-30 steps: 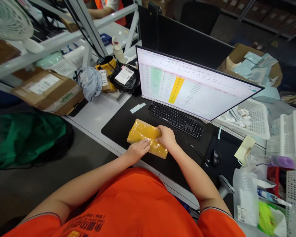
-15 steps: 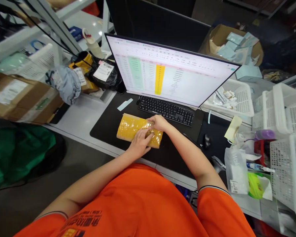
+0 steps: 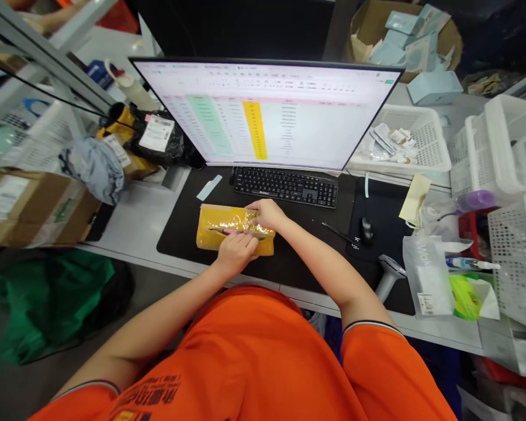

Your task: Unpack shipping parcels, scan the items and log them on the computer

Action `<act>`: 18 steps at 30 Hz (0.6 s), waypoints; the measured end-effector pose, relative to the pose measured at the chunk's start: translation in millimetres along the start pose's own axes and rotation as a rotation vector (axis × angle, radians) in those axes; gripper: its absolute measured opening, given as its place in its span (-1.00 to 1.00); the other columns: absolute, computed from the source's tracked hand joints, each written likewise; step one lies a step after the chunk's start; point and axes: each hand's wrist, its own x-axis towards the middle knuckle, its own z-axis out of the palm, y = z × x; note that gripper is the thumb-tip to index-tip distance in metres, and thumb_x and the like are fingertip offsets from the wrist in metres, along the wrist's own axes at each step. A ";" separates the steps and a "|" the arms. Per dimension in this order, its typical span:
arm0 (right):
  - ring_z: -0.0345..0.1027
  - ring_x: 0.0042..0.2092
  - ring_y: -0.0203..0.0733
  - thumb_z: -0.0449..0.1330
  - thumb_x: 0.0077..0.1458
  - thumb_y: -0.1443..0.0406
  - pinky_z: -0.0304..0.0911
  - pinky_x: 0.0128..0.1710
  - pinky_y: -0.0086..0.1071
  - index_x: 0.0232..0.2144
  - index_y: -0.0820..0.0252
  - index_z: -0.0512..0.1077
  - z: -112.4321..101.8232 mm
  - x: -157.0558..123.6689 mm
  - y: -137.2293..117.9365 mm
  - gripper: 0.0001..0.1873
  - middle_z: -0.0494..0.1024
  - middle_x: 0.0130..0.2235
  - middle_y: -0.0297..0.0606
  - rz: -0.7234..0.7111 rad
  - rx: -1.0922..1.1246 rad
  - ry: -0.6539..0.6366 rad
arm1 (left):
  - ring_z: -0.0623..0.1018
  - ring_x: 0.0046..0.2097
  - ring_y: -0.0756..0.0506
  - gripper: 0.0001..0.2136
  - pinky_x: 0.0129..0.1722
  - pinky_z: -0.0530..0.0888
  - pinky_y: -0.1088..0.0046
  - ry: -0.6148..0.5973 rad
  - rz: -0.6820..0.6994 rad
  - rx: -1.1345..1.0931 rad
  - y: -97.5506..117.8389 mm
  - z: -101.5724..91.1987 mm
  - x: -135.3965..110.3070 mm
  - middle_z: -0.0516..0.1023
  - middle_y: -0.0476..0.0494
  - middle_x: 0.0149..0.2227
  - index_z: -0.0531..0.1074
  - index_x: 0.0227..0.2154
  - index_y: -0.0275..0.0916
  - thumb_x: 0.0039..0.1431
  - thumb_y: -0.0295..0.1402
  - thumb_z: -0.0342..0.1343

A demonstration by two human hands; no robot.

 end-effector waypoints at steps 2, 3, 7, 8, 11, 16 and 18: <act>0.54 0.05 -0.12 0.48 -0.07 0.39 0.35 0.09 -0.38 0.04 0.06 0.60 4.2 -1.1 1.5 -0.44 0.67 0.00 -0.33 -0.014 0.028 0.005 | 0.53 -0.32 -0.12 -0.86 -0.30 0.33 0.29 0.141 0.015 0.047 5.2 7.6 -13.2 0.52 -0.10 -0.41 0.39 -0.38 -0.17 0.34 -0.35 0.13; 0.53 0.07 -0.12 0.47 -0.06 0.39 0.34 0.10 -0.38 0.04 0.05 0.60 6.1 -2.1 1.8 -0.44 0.66 0.02 -0.33 -0.021 0.034 0.009 | 0.51 -0.36 -0.09 -0.83 -0.32 0.31 0.29 0.182 0.010 0.060 7.5 10.7 -17.7 0.50 -0.07 -0.45 0.40 -0.39 -0.16 0.38 -0.34 0.09; 0.48 0.13 -0.11 0.43 0.02 0.37 0.29 0.18 -0.34 0.17 0.08 0.50 9.0 -11.9 1.5 -0.36 0.60 0.11 -0.24 -0.094 -0.024 0.064 | 0.52 -0.30 -0.15 -0.87 -0.24 0.37 0.25 0.084 -0.019 0.025 10.0 6.4 -15.6 0.53 -0.12 -0.37 0.44 -0.25 -0.17 0.33 -0.23 0.18; 0.45 0.15 -0.11 0.40 0.07 0.37 0.28 0.20 -0.31 0.23 0.12 0.45 8.9 -16.3 1.0 -0.35 0.58 0.14 -0.19 -0.140 -0.069 0.081 | 0.54 -0.25 -0.19 -0.80 -0.18 0.39 0.22 0.019 -0.018 0.015 8.0 0.3 -12.0 0.55 -0.16 -0.31 0.44 -0.19 -0.19 0.25 -0.22 0.28; 0.34 0.21 -0.03 0.24 0.24 0.33 0.24 0.23 -0.15 0.31 0.27 0.32 9.9 -31.8 -4.7 -0.40 0.47 0.21 0.01 -0.334 -0.294 0.100 | 0.53 -0.14 -0.25 -0.48 -0.03 0.40 0.16 -0.165 0.001 0.003 -5.3 -24.5 -7.0 0.55 -0.21 -0.18 0.40 -0.06 -0.25 -0.05 -0.29 0.50; 0.22 0.20 0.27 0.24 0.22 0.09 0.19 0.19 0.17 0.31 0.51 0.25 26.7 -47.4 -39.8 -0.22 0.37 0.21 0.29 -0.451 -0.689 0.047 | 0.50 -0.23 -0.21 -0.63 -0.17 0.37 0.20 -0.273 -0.084 0.017 -33.2 -48.7 -34.0 0.48 -0.11 -0.30 0.38 -0.28 -0.20 -0.01 -0.31 0.48; 0.28 0.14 0.29 0.16 0.26 0.19 0.21 0.15 0.23 0.29 0.50 0.29 37.7 -47.9 -60.7 -0.35 0.36 0.21 0.32 -0.349 -0.793 0.037 | 0.48 -0.27 -0.18 -0.75 -0.23 0.34 0.23 -0.250 -0.084 0.024 -36.5 -47.9 -47.4 0.46 -0.09 -0.34 0.38 -0.30 -0.20 0.12 -0.33 0.39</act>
